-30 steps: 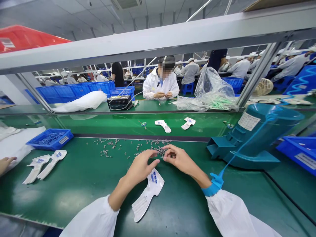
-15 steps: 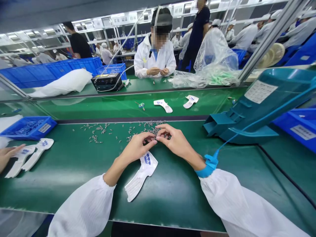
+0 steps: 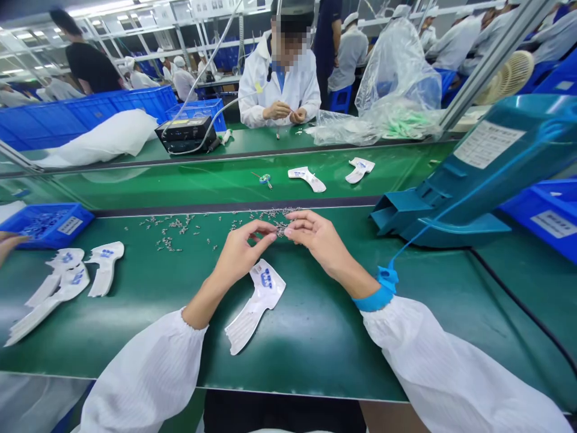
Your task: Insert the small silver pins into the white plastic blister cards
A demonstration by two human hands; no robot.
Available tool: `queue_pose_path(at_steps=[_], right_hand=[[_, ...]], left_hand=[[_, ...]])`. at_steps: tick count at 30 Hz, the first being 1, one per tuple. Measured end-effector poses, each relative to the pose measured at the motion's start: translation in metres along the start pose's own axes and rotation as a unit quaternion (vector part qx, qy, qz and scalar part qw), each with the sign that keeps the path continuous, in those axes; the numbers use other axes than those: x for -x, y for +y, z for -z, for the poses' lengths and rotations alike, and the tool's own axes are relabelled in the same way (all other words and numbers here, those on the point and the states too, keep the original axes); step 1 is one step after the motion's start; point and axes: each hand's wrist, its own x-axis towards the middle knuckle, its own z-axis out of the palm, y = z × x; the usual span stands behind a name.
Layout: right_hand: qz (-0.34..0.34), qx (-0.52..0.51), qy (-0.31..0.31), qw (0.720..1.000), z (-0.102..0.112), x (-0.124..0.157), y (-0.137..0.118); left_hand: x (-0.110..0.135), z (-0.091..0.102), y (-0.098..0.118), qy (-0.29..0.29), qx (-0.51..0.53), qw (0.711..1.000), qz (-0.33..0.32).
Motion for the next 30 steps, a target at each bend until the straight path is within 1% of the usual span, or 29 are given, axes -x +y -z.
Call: queue_pose_path(at_steps=[2, 4, 7, 12, 16, 18, 20, 23, 25, 30], right_hand=[[-0.022, -0.021, -0.007, 1.000, -0.002, 0.002, -0.002], [-0.030, -0.026, -0.011, 0.999, -0.004, 0.003, -0.003], [-0.009, -0.015, -0.001, 1.000, -0.005, 0.003, 0.000], [0.086, 0.055, 0.039, 0.994, -0.009, 0.004, 0.007], [0.192, 0.136, 0.088, 0.968, -0.014, 0.011, 0.009], [0.217, 0.143, 0.101, 0.960, -0.016, 0.014, 0.007], [0.198, 0.119, 0.092, 0.969, -0.017, 0.015, 0.003], [0.129, 0.080, 0.062, 0.987, -0.016, 0.013, -0.001], [0.097, 0.076, 0.048, 0.991, -0.015, 0.011, -0.002], [0.067, 0.092, 0.016, 0.993, -0.016, 0.010, 0.001]], left_hand=[[0.000, -0.002, 0.001, -0.010, 0.017, 1.000, 0.001], [0.000, -0.005, 0.001, -0.019, 0.034, 0.999, 0.006], [0.001, -0.009, 0.001, -0.015, 0.050, 0.998, 0.022], [0.000, -0.012, -0.004, -0.005, 0.082, 0.995, 0.048], [-0.002, -0.016, -0.008, -0.017, 0.150, 0.986, 0.075], [-0.003, -0.016, -0.007, -0.024, 0.176, 0.980, 0.086], [-0.003, -0.015, -0.005, -0.024, 0.189, 0.978, 0.089], [-0.004, -0.013, -0.003, -0.005, 0.188, 0.979, 0.081], [-0.004, -0.011, -0.002, 0.013, 0.175, 0.982, 0.073], [-0.001, -0.009, -0.001, 0.052, 0.103, 0.992, 0.041]])
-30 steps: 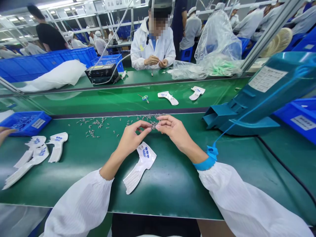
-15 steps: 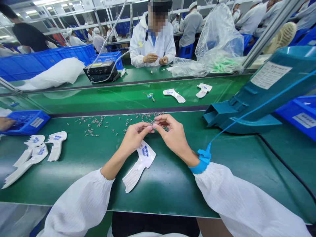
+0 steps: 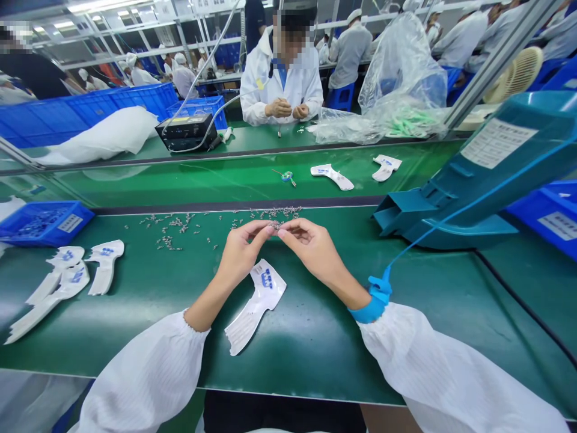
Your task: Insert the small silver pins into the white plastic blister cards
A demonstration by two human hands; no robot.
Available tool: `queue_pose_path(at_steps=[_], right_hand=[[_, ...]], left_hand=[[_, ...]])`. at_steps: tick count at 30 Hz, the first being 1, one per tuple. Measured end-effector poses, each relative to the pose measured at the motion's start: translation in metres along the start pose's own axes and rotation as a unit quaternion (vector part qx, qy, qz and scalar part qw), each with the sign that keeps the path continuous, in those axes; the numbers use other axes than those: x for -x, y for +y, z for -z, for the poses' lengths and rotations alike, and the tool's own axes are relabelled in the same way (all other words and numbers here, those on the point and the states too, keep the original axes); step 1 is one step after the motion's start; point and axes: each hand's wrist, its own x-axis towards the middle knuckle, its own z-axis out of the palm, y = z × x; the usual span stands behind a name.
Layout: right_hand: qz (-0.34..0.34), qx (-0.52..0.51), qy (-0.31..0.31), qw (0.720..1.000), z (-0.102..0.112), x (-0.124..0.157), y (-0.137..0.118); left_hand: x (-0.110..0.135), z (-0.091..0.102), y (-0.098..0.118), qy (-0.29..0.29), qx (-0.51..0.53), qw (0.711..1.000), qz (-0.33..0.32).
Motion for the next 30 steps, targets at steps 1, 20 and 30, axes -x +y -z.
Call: queue_pose_path(at_steps=[1, 20, 30], right_hand=[[0.000, -0.002, -0.004, 1.000, 0.000, 0.000, 0.001], [0.058, 0.121, -0.017, 0.991, 0.012, -0.003, 0.005], [0.039, 0.172, -0.094, 0.980, 0.015, -0.005, 0.011]], left_hand=[[0.001, 0.000, 0.001, 0.004, -0.018, 1.000, -0.008], [0.003, 0.005, -0.008, -0.048, -0.127, 0.990, -0.033], [0.006, 0.010, 0.003, -0.074, -0.205, 0.972, -0.091]])
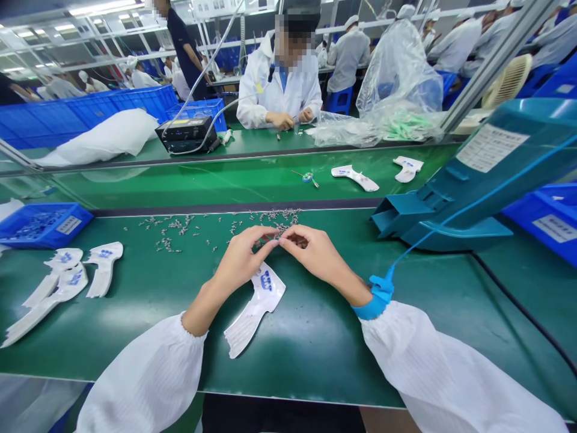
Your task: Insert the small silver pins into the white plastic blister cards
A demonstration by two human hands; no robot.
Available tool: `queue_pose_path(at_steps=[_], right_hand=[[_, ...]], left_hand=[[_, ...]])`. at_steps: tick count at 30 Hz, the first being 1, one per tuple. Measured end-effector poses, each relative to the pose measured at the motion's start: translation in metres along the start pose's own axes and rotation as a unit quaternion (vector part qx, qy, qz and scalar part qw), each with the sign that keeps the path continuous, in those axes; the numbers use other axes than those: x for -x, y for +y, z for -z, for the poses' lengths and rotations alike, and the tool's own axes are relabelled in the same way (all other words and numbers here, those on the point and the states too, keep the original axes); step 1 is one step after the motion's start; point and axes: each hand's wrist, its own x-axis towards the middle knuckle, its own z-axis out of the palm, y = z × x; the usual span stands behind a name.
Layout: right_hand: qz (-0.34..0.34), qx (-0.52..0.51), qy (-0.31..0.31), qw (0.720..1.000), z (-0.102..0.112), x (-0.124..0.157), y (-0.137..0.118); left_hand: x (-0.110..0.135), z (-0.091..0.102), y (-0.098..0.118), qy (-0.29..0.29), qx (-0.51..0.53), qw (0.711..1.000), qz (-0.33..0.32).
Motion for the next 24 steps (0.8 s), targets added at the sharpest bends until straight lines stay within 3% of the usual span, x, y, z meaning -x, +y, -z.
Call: queue_pose_path(at_steps=[12, 24], right_hand=[[0.133, 0.132, 0.050, 0.981, -0.001, 0.007, -0.018], [0.098, 0.078, 0.042, 0.991, 0.003, 0.006, -0.018]], left_hand=[[0.002, -0.002, -0.001, 0.042, -0.035, 0.999, -0.004], [0.001, 0.006, -0.003, 0.013, -0.008, 0.999, -0.035]])
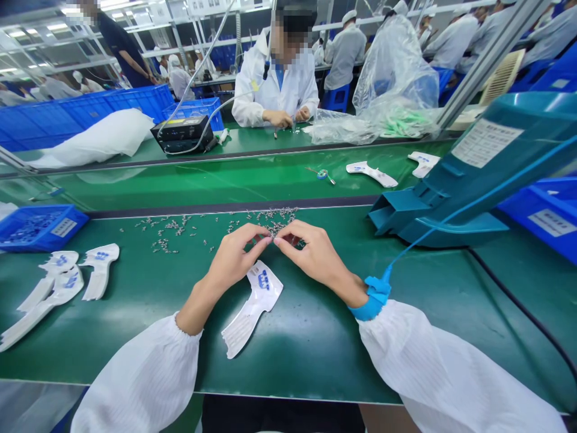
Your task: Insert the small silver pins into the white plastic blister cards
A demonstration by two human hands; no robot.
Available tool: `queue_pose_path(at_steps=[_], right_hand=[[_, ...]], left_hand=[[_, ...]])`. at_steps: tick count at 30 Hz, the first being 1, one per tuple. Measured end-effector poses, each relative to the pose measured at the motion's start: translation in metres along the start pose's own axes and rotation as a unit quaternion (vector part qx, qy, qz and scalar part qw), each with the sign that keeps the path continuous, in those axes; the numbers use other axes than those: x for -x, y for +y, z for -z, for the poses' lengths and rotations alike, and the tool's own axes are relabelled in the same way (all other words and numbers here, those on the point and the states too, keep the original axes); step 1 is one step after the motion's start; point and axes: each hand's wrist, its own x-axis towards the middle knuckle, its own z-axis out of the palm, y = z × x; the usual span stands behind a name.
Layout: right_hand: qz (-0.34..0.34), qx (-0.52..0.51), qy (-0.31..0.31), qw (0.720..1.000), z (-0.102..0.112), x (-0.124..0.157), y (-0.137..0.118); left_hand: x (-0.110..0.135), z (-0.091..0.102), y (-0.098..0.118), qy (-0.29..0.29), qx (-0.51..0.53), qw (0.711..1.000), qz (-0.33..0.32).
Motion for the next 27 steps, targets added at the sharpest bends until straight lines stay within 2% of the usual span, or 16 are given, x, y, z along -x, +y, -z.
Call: queue_pose_path(at_steps=[8, 19, 22, 27], right_hand=[[-0.025, -0.051, 0.015, 0.998, -0.0002, -0.0003, 0.0009], [-0.090, -0.216, -0.047, 0.971, 0.0043, -0.0036, 0.0012], [-0.072, -0.189, -0.033, 0.979, 0.0040, -0.0026, 0.0000], [0.005, -0.061, 0.035, 0.997, 0.0008, 0.0007, -0.0051]], left_hand=[[-0.0020, -0.0028, 0.0036, 0.022, 0.084, 0.996, 0.030], [-0.0038, -0.0023, 0.0025, 0.012, 0.166, 0.985, 0.050], [-0.0036, -0.0020, 0.0018, 0.017, 0.165, 0.985, 0.041], [-0.0033, -0.0035, 0.0029, 0.021, 0.144, 0.989, 0.013]])
